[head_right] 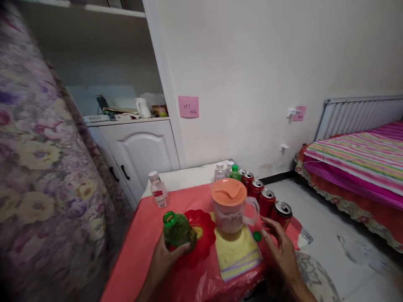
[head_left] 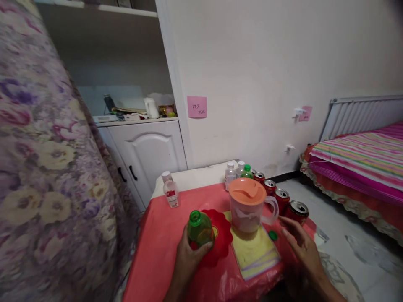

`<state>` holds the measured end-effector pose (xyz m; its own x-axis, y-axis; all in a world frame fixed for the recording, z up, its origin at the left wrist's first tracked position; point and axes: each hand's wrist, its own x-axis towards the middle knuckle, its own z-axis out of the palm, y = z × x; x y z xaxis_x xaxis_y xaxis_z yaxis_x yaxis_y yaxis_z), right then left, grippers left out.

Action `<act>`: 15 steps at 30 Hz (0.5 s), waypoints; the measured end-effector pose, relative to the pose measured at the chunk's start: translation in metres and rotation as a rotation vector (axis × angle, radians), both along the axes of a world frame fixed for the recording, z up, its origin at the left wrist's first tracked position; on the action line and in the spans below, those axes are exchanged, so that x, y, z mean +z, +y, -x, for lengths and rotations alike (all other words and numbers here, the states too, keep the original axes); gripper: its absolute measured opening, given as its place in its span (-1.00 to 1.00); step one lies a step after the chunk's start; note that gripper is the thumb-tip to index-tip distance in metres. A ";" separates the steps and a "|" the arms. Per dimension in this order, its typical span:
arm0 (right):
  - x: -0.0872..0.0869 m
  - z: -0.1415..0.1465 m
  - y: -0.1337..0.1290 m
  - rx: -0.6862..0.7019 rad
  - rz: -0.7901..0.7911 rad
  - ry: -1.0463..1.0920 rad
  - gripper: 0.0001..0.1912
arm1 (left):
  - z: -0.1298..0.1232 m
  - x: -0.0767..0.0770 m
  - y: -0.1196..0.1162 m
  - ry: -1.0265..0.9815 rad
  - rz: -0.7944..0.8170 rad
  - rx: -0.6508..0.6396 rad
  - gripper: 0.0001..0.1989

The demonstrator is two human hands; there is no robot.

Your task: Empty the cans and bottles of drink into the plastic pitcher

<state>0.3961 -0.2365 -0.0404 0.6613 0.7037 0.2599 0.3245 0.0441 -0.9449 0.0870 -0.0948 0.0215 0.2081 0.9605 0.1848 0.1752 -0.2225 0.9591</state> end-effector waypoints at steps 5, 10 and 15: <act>0.044 0.005 0.019 0.044 -0.157 0.110 -0.49 | -0.002 -0.008 -0.001 -0.005 0.014 -0.030 -0.18; 0.051 0.003 0.045 0.110 -0.153 0.153 -0.55 | -0.002 -0.017 -0.001 -0.046 0.002 -0.062 -0.24; 0.044 -0.003 0.067 0.148 -0.162 0.160 -0.58 | -0.003 -0.014 -0.003 -0.087 0.022 -0.066 -0.26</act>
